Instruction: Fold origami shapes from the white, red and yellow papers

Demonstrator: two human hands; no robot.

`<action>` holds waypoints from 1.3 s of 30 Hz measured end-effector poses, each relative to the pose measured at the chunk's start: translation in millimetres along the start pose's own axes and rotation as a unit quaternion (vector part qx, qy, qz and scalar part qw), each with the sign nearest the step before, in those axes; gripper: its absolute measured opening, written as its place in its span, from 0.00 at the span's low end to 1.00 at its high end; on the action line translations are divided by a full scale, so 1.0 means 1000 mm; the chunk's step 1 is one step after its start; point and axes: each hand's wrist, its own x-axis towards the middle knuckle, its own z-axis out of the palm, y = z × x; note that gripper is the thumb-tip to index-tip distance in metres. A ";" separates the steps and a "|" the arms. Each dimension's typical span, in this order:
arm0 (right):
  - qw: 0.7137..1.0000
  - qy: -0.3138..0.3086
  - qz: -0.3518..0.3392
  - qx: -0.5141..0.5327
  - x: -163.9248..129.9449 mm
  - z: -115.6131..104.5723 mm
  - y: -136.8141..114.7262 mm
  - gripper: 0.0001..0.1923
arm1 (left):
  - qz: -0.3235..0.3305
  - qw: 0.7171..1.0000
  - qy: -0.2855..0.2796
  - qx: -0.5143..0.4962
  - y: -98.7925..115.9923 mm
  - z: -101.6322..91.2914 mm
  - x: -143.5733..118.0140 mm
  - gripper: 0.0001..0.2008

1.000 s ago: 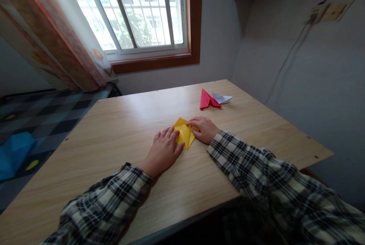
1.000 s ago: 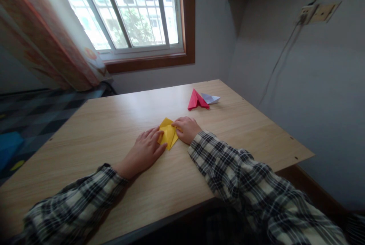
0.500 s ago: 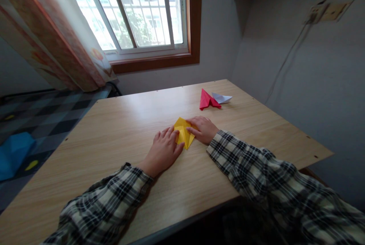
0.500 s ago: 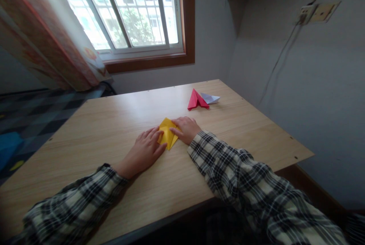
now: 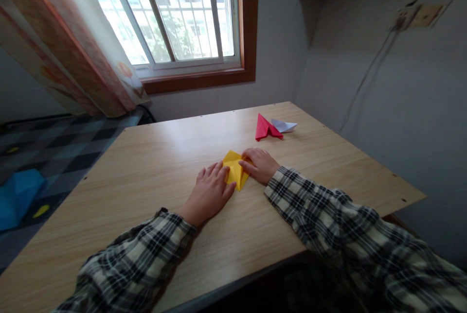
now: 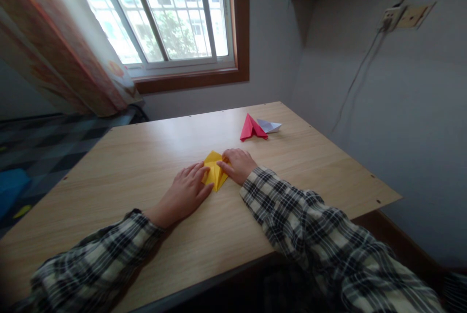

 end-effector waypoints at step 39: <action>0.998 -0.011 -0.065 0.006 0.001 0.003 0.011 0.12 | -0.031 0.961 0.084 -0.263 -0.020 0.004 0.010 0.30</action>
